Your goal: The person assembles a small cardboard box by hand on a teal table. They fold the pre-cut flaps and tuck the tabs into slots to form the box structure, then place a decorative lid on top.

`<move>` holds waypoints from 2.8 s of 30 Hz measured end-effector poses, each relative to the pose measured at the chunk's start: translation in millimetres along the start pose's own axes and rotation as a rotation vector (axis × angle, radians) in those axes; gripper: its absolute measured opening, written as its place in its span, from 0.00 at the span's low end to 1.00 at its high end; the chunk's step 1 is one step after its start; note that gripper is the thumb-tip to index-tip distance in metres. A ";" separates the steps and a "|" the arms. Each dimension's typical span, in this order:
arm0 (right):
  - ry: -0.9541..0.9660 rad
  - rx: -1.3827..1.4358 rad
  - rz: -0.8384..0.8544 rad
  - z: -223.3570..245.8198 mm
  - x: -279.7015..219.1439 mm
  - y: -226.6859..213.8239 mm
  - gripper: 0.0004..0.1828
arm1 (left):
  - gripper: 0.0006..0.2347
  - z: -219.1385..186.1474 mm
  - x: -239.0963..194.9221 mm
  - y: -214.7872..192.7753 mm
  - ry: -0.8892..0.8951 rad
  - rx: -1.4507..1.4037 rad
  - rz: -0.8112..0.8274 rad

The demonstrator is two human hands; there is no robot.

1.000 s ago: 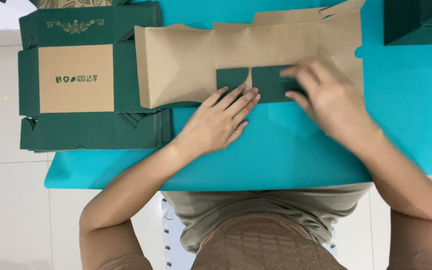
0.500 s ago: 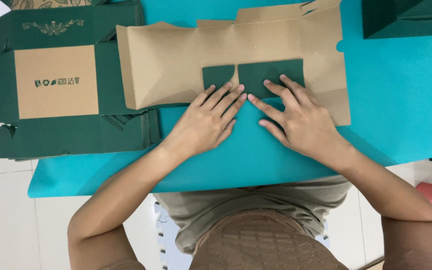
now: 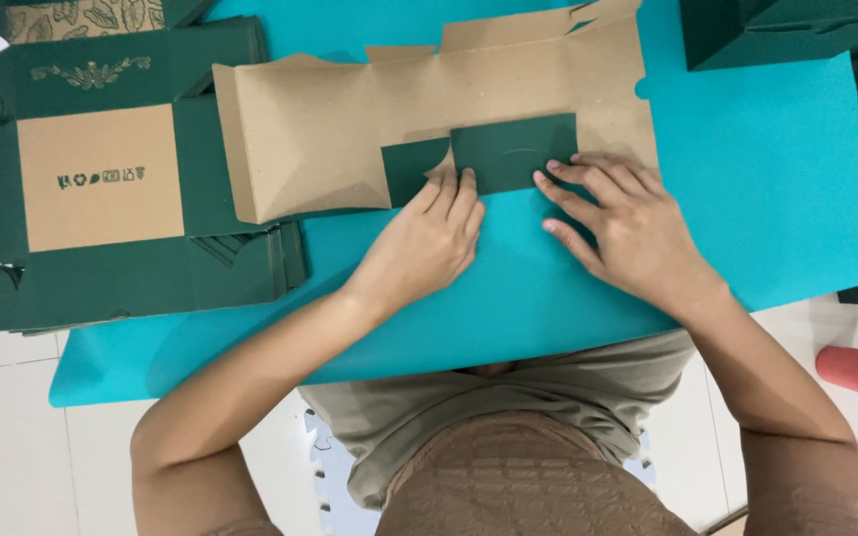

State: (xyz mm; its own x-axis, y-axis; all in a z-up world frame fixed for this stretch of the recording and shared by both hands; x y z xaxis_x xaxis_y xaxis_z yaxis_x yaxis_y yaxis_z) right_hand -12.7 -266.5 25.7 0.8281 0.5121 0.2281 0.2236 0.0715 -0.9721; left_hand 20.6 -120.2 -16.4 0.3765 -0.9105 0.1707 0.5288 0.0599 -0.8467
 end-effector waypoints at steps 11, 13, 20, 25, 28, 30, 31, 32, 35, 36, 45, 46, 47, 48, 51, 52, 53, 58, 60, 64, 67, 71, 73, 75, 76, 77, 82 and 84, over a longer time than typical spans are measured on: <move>0.113 0.103 0.034 -19.1 -14.3 -5.3 0.17 | 0.14 -24.7 48.5 8.7 0.037 -0.071 0.152; 0.191 0.145 0.029 -23.3 -15.9 -3.3 0.13 | 0.10 -23.3 53.6 3.3 -0.009 -0.243 0.013; 0.191 0.396 0.077 -37.0 -31.7 -7.6 0.31 | 0.23 -23.8 55.0 16.7 0.037 -0.387 -0.111; 0.230 0.478 0.102 -53.6 -43.5 -10.0 0.32 | 0.23 -10.2 52.3 11.8 0.063 -0.519 -0.158; 0.267 0.491 0.082 -62.9 -39.6 -10.0 0.26 | 0.22 -8.9 52.8 8.8 0.062 -0.523 -0.170; 0.355 0.256 0.048 -74.0 -38.3 -5.8 0.20 | 0.22 -10.3 52.6 10.7 0.070 -0.522 -0.161; 0.355 0.258 0.047 -79.6 -34.2 0.2 0.20 | 0.22 -11.0 52.8 11.2 0.070 -0.521 -0.159; 0.344 0.240 0.014 -84.4 -29.3 4.1 0.24 | 0.22 -11.3 52.4 12.1 0.072 -0.525 -0.151; 0.334 0.223 -0.034 -96.0 -17.0 12.9 0.32 | 0.22 -11.5 51.4 12.7 0.074 -0.530 -0.145; 0.336 0.219 -0.046 -99.8 -12.9 14.8 0.35 | 0.22 -11.2 51.1 12.3 0.074 -0.535 -0.154; 0.263 0.072 0.001 -63.8 -32.1 27.0 0.15 | 0.22 -10.4 50.4 13.7 0.078 -0.593 -0.150; 0.260 0.071 0.005 -58.3 -34.7 24.7 0.15 | 0.22 -9.7 50.6 14.2 0.074 -0.596 -0.151; 0.258 0.094 0.019 -53.2 -37.3 23.2 0.19 | 0.22 -9.8 50.9 14.5 0.076 -0.585 -0.152; 0.258 0.119 0.034 -47.6 -40.9 21.9 0.22 | 0.22 -10.6 51.1 14.6 0.080 -0.575 -0.151; 0.252 0.092 0.067 -33.4 -41.1 24.2 0.32 | 0.22 -9.6 51.8 13.5 0.087 -0.568 -0.151; 0.255 0.092 0.068 -33.0 -41.2 26.2 0.32 | 0.22 -9.4 52.1 13.7 0.090 -0.570 -0.151; 0.267 0.084 0.066 -33.1 -41.3 27.8 0.32 | 0.22 -9.0 52.4 13.7 0.091 -0.568 -0.149; 0.268 -0.021 0.066 -32.3 -43.4 26.1 0.29 | 0.22 -11.4 51.4 14.3 0.087 -0.561 -0.153; 0.260 -0.066 0.019 -33.7 -44.2 25.7 0.27 | 0.22 -10.3 50.9 15.0 0.088 -0.550 -0.149; 0.272 -0.105 0.042 -35.8 -47.4 25.1 0.28 | 0.22 -11.3 50.1 16.4 0.087 -0.545 -0.142; 0.304 -0.074 0.024 -38.8 -49.8 26.3 0.24 | 0.22 -12.9 48.2 15.6 0.091 -0.551 -0.141; 0.318 -0.085 -0.018 -54.9 -57.5 20.8 0.21 | 0.22 -13.4 50.9 16.7 0.095 -0.543 -0.133; 0.332 -0.089 -0.034 -61.3 -61.4 21.7 0.20 | 0.22 -13.0 50.5 18.3 0.082 -0.537 -0.129; 0.343 -0.103 -0.039 -59.2 -65.3 24.6 0.21 | 0.22 -14.5 49.9 18.7 0.084 -0.542 -0.128; 0.346 -0.101 -0.041 -62.8 -64.8 23.3 0.21 | 0.22 -16.5 49.1 17.9 0.087 -0.541 -0.126; 0.343 -0.032 -0.034 -66.3 -64.8 22.3 0.17 | 0.22 -18.0 48.4 16.5 0.074 -0.527 -0.117; 0.327 0.409 -0.204 -99.4 -54.4 19.1 0.12 | 0.21 7.6 50.4 -11.0 0.043 -0.397 -0.145; 0.447 0.693 -0.262 -113.9 -58.9 28.4 0.30 | 0.18 44.3 47.1 -43.2 -0.087 -0.514 -0.203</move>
State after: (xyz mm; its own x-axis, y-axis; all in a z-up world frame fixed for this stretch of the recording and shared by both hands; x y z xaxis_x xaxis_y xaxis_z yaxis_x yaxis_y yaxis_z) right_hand 3.4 -392.1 -9.0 0.9506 0.0315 0.3089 0.1927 0.7202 -0.6664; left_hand 49.2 -147.6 50.5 0.3785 -0.8447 0.3785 0.1661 -0.3403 -0.9255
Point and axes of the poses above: each hand's wrist, its own x-axis towards the middle knuckle, its own y-axis out of the palm, z = x × y, the point moved 7 cm from there along x, towards the middle knuckle, and after that the axes turned 6 degrees about z, right-handed, at the moved point
